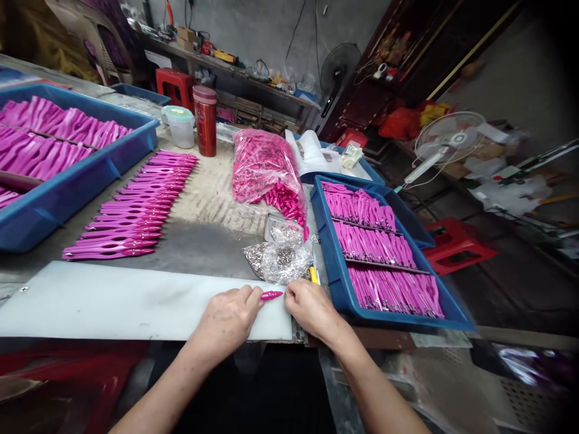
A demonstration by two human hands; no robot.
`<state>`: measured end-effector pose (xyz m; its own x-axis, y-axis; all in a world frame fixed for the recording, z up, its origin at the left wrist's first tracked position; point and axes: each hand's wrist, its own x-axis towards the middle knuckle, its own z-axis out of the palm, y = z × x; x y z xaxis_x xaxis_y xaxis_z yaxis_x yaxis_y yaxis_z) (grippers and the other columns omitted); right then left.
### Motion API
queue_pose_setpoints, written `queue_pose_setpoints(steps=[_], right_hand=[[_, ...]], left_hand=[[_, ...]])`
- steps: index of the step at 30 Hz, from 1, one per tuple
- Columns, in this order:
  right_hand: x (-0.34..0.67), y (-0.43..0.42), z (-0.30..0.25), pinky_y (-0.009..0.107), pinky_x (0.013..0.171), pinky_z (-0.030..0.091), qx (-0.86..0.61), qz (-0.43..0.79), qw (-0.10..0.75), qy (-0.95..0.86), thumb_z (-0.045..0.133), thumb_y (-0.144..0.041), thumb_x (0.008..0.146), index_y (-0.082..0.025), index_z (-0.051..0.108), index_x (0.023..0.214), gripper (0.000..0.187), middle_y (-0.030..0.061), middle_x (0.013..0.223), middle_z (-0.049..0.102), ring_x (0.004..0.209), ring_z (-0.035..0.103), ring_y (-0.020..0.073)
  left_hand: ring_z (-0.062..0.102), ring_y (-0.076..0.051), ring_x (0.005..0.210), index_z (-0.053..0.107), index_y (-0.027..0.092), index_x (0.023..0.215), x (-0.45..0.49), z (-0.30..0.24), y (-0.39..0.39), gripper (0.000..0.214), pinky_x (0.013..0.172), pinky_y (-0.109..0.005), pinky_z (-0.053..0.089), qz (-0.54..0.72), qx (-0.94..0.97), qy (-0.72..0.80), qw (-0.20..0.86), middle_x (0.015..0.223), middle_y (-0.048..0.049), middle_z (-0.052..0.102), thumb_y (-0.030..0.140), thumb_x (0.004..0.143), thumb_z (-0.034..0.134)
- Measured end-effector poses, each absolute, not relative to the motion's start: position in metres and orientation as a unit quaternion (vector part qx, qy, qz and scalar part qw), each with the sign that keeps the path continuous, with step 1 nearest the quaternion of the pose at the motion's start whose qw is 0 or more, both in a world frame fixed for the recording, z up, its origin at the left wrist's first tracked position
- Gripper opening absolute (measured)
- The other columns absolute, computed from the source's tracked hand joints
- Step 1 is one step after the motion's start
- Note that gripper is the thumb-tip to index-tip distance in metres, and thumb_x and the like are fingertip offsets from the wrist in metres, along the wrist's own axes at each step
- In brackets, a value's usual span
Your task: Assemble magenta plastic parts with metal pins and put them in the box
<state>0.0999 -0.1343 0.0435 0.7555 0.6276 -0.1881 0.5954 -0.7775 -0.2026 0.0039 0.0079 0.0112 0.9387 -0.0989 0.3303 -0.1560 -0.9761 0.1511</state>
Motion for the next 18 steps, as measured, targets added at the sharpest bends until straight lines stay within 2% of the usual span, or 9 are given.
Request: queue_pose_setpoints(steps=[4, 10, 14, 18], right_hand=[[0.101, -0.139, 0.044, 0.021, 0.052, 0.027, -0.927, 0.153, 0.143, -0.31, 0.043, -0.009, 0.069, -0.016, 0.051, 0.056, 0.018, -0.0009, 0.057, 0.053, 0.056, 0.045, 0.0105], [0.098, -0.146, 0.041, 0.019, 0.046, 0.027, -0.884, 0.179, 0.349, -0.254, 0.043, -0.017, 0.07, -0.017, 0.044, 0.053, 0.017, -0.0053, 0.049, 0.037, 0.049, 0.036, 0.0087], [0.089, -0.143, 0.036, 0.021, 0.05, 0.033, -0.838, 0.125, 0.445, -0.29, 0.045, -0.021, 0.075, -0.017, 0.049, 0.058, 0.017, -0.0025, 0.056, 0.044, 0.054, 0.042, 0.0107], [0.081, -0.137, 0.03, 0.024, 0.058, 0.039, -0.813, 0.055, 0.456, -0.358, 0.044, -0.018, 0.079, -0.017, 0.054, 0.065, 0.017, 0.0008, 0.066, 0.05, 0.064, 0.048, 0.0126]], left_hand=[[0.051, -0.014, 0.055, 0.049, 0.018, 0.079, 0.004, 0.009, 0.008, 0.013, 0.049, -0.024, 0.034, 0.156, 0.982, -0.062, 0.092, 0.064, 0.0008, 0.051, 0.018, 0.085, 0.038], [0.05, -0.014, 0.055, 0.047, 0.018, 0.077, 0.005, 0.01, 0.008, 0.012, 0.05, -0.024, 0.034, 0.151, 0.982, -0.063, 0.093, 0.064, 0.001, 0.05, 0.018, 0.085, 0.038], [0.051, -0.014, 0.055, 0.047, 0.019, 0.077, 0.004, 0.011, 0.008, 0.013, 0.05, -0.025, 0.033, 0.149, 0.982, -0.064, 0.093, 0.064, 0.001, 0.051, 0.019, 0.086, 0.038], [0.051, -0.014, 0.055, 0.048, 0.019, 0.077, 0.004, 0.011, 0.007, 0.016, 0.049, -0.024, 0.033, 0.152, 0.981, -0.061, 0.099, 0.063, 0.0011, 0.051, 0.021, 0.087, 0.036]])
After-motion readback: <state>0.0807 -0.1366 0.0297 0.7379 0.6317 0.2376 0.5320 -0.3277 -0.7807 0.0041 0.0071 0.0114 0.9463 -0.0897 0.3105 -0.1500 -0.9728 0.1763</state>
